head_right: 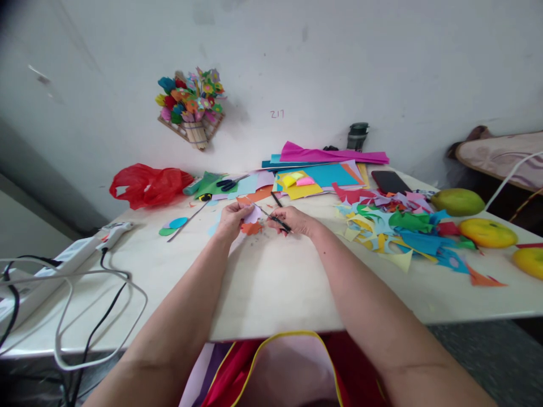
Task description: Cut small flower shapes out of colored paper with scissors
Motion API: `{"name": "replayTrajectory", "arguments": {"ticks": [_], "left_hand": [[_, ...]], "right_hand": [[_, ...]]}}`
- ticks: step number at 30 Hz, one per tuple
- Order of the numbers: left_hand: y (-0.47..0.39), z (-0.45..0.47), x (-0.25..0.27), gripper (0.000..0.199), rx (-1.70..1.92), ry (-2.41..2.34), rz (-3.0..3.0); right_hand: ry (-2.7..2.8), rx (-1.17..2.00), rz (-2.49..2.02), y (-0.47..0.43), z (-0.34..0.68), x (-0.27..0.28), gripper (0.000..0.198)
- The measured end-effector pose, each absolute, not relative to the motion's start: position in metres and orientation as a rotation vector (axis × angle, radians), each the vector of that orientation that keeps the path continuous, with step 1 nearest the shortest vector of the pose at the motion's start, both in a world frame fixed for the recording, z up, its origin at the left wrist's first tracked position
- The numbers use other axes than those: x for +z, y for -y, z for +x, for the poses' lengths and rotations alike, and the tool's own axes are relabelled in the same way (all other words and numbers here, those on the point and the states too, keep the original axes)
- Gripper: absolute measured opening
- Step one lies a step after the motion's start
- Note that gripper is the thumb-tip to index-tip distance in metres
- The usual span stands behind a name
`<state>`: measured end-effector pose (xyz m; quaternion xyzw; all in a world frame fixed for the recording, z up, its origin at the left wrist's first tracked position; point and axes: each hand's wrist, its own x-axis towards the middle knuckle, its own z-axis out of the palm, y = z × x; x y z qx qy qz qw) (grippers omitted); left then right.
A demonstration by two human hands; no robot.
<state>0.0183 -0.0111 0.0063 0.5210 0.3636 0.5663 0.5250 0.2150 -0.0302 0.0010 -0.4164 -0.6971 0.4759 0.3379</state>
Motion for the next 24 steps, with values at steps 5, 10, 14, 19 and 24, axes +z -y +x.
{"name": "replayTrajectory", "arguments": {"ticks": [5,10,14,19,24], "left_hand": [[0.0114,0.0182,0.0065,0.035,1.338,-0.875,1.249],[0.0102,0.0176,0.005,0.034,1.345,-0.857,1.257],[0.0091,0.0174,0.0039,0.033,1.35,-0.854,1.24],[0.0103,0.0181,0.005,0.033,1.35,-0.85,1.226],[0.0117,0.0187,0.0063,0.032,1.36,-0.84,1.21]], "right_hand": [[1.802,1.255,-1.085,0.0323,0.2148,0.0034,0.029],[1.772,1.276,-1.064,0.0329,0.2129,0.0038,0.03],[1.755,1.283,-1.056,0.0312,0.2122,0.0017,0.03],[1.705,1.3,-1.077,0.0333,0.2101,0.0044,0.027],[1.689,1.324,-1.069,0.0316,0.2106,0.003,0.025]]}}
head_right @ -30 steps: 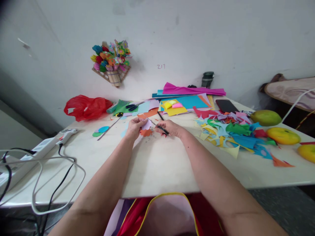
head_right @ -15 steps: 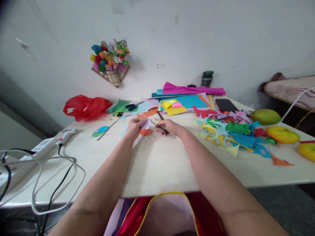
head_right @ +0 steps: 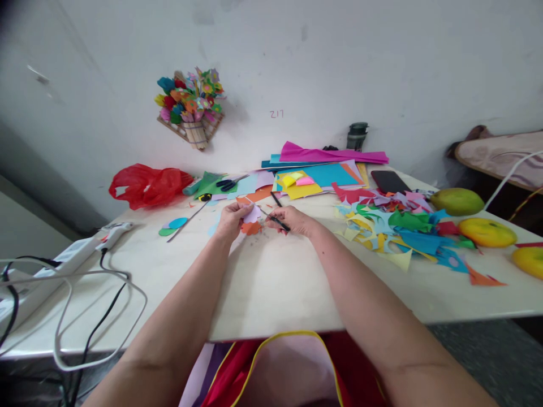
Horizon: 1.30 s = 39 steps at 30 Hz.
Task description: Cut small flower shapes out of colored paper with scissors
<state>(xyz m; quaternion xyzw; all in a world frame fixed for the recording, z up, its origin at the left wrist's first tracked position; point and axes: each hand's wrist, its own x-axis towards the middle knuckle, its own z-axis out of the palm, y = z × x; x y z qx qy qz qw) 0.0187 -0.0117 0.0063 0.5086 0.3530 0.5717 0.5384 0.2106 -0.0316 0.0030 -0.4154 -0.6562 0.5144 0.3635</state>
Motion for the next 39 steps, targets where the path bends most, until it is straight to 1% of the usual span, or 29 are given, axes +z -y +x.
{"name": "replayTrajectory", "arguments": {"ticks": [5,13,20,29,39], "left_hand": [[0.011,0.019,0.006,0.033,1.359,-0.839,1.218],[0.012,0.022,0.006,0.034,1.386,-0.78,1.148],[0.012,0.023,0.007,0.035,1.386,-0.795,1.111],[0.015,0.024,0.008,0.04,1.368,-0.796,1.066],[0.014,0.024,0.007,0.039,1.361,-0.762,1.044]], "right_hand": [[1.682,1.325,-1.036,0.025,0.212,-0.004,0.025],[1.581,1.427,-1.018,0.021,0.21,-0.006,0.024],[1.623,1.304,-1.024,0.032,0.206,0.002,0.027],[1.644,1.262,-1.055,0.038,0.203,0.009,0.029],[1.642,1.249,-1.031,0.036,0.203,0.006,0.035]]}}
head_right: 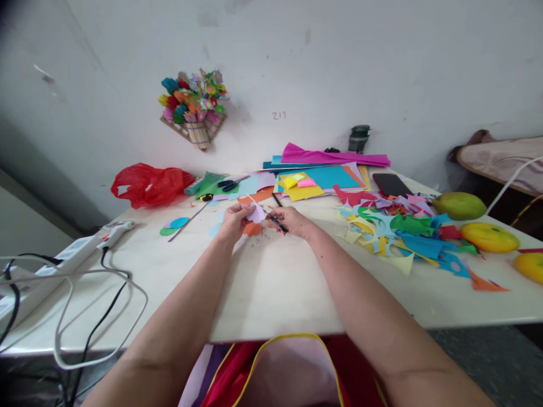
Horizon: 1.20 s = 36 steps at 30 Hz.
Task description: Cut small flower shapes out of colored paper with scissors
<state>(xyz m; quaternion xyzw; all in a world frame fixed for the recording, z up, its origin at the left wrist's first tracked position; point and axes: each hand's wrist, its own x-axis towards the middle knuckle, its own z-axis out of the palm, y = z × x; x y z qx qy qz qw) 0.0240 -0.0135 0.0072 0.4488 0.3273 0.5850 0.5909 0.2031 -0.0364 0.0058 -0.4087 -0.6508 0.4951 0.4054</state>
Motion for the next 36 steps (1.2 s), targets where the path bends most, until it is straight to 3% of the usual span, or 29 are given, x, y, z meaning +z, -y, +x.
{"name": "replayTrajectory", "arguments": {"ticks": [21,36], "left_hand": [[0.013,0.024,0.005,0.036,1.351,-0.721,1.024],[0.012,0.023,0.006,0.038,1.378,-0.739,1.005]], "right_hand": [[1.587,1.239,-1.078,0.047,0.192,0.017,0.024],[1.63,1.226,-1.053,0.044,0.193,0.015,0.025]]}}
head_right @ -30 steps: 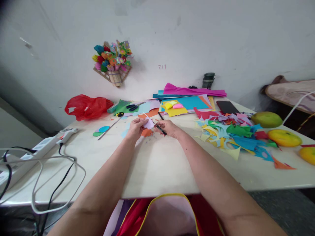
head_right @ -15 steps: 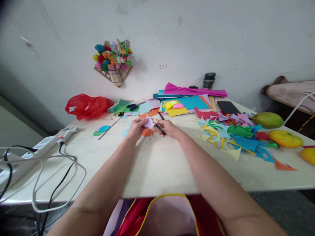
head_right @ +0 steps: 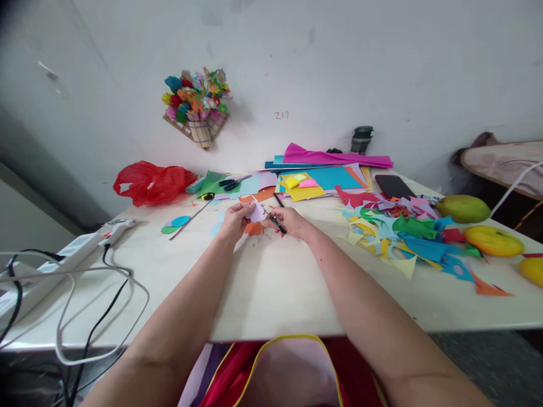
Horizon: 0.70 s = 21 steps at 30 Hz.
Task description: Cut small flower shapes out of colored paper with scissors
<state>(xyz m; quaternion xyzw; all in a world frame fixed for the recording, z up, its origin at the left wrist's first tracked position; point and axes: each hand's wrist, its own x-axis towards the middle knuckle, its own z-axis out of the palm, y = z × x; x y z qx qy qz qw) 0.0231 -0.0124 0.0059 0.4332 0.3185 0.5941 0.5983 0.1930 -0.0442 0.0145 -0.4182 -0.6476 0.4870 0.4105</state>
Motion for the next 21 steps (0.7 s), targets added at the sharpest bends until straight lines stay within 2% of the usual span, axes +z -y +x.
{"name": "replayTrajectory", "arguments": {"ticks": [15,21], "left_hand": [[0.014,0.021,0.007,0.038,1.284,-0.769,1.14],[0.014,0.021,0.008,0.039,1.28,-0.735,1.168]], "right_hand": [[1.631,1.238,-1.006,0.035,0.198,0.003,0.032],[1.628,1.229,-1.058,0.043,0.197,0.012,0.029]]}}
